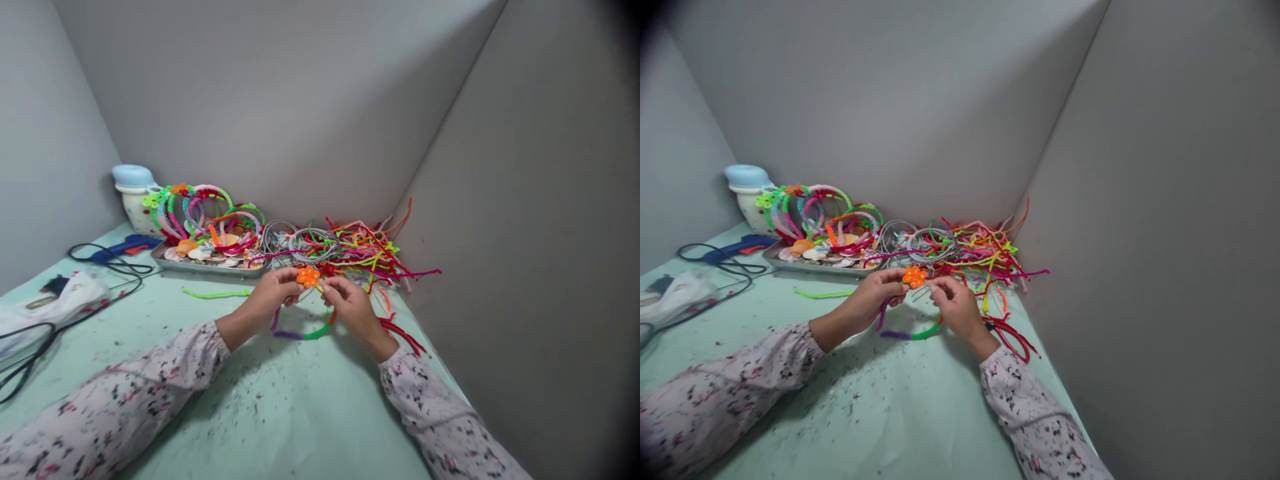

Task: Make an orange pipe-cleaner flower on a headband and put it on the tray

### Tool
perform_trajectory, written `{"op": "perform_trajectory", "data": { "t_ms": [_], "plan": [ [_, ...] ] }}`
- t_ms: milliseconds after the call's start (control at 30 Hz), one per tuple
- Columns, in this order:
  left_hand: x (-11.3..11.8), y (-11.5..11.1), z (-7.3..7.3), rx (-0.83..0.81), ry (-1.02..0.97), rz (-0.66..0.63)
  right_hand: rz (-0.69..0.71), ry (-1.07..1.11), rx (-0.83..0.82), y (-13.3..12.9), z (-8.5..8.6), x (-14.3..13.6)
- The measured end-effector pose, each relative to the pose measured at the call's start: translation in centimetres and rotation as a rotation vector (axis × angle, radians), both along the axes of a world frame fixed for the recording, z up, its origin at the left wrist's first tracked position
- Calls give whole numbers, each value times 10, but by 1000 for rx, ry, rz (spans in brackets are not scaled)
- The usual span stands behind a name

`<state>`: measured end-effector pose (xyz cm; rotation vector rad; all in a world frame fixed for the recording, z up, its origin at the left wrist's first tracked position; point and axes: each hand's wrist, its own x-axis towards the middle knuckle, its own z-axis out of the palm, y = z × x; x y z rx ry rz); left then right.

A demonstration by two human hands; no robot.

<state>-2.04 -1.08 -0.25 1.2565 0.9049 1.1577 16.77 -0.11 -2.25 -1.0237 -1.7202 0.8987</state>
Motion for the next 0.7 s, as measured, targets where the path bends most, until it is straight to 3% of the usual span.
{"op": "perform_trajectory", "data": {
  "t_ms": [267,533,700],
  "plan": [
    [2,4,-24,49,107,170,-106,51,-61,4,-22,-3],
    [-1,6,-29,-25,-68,207,-135,5,-63,7,-26,3],
    [0,6,-33,-102,-117,128,-225,50,-65,5,-20,3]
  ]
}}
